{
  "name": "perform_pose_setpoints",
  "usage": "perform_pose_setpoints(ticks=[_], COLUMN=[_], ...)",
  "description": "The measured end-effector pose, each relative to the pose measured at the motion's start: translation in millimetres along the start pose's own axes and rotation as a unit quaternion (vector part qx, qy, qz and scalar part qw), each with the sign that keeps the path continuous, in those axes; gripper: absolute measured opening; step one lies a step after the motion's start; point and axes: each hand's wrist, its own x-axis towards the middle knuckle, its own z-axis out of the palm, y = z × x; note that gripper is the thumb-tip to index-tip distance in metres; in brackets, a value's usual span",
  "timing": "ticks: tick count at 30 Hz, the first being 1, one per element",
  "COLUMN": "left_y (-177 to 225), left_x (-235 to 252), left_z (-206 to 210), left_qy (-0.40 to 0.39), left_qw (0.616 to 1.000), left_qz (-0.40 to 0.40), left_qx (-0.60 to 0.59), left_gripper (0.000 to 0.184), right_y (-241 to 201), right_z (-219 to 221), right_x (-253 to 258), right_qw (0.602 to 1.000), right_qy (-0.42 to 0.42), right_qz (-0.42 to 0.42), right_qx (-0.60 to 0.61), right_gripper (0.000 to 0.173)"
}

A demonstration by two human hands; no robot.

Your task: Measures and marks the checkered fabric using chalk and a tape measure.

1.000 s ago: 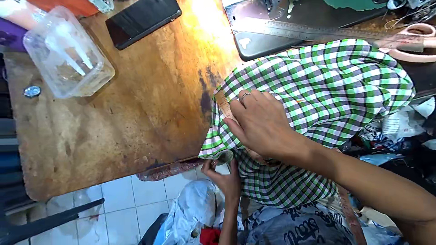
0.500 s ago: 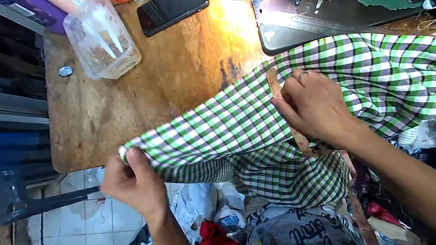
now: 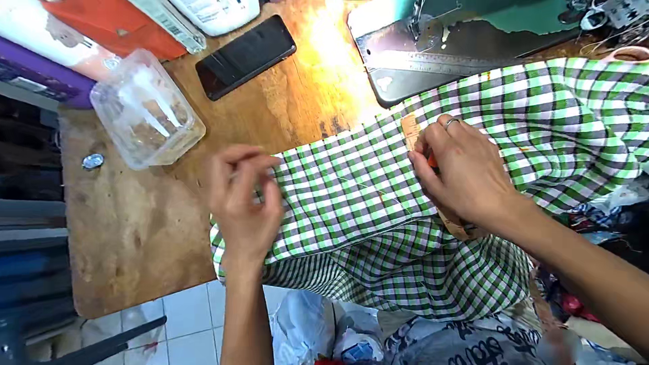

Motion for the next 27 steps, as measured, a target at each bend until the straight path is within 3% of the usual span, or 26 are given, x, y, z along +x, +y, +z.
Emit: perform_pose_setpoints(ticks=[3,5,7,11,13,17,20,22,24,27], left_y=[15.7,22.8,24.1,23.3,23.0,23.0,23.9,27.3,33.4,47.5], left_x=[9.5,14.8,15.7,14.8,15.0,18.3,26.5,33.3,39.8,50.8], left_z=[11.8,23.6,31.5,33.1,33.4,32.7,28.6,26.8,29.8,40.4], left_qy=[-0.147,-0.233,-0.263,-0.274,-0.277,-0.287,-0.314,-0.315,-0.277,-0.228], left_qw=[0.970,0.948,0.943,0.941,0.941,0.944,0.939,0.940,0.953,0.963], left_qz=[0.092,0.104,0.125,0.151,0.148,0.121,0.091,0.078,0.070,0.064], left_qx=[-0.170,-0.189,-0.162,-0.128,-0.125,-0.112,-0.109,-0.102,-0.103,-0.127], left_gripper=[0.031,0.045,0.052,0.052,0.053,0.068,0.080,0.071,0.050,0.036], right_y=[-2.8,-5.2,-4.9,2.4,6.1,6.3,7.7,10.6,11.0,7.0], right_z=[4.9,5.3,4.3,6.8,11.6,11.3,13.4,17.3,20.3,20.8], right_x=[-0.4,-4.4,-9.8,-27.2,-35.1,-39.3,-39.6,-39.3,-38.3,-36.2], right_qw=[1.000,0.998,0.997,0.984,0.984,0.989,0.988,0.981,0.973,0.970], right_qy=[0.025,0.048,0.069,0.125,0.128,0.114,0.120,0.148,0.177,0.187], right_qz=[0.010,-0.002,-0.029,-0.118,-0.111,-0.060,-0.085,-0.118,-0.147,-0.153], right_qx=[-0.015,-0.028,-0.034,-0.050,-0.061,-0.069,-0.052,-0.030,-0.024,-0.038], right_gripper=[0.029,0.029,0.029,0.033,0.029,0.038,0.038,0.032,0.026,0.021])
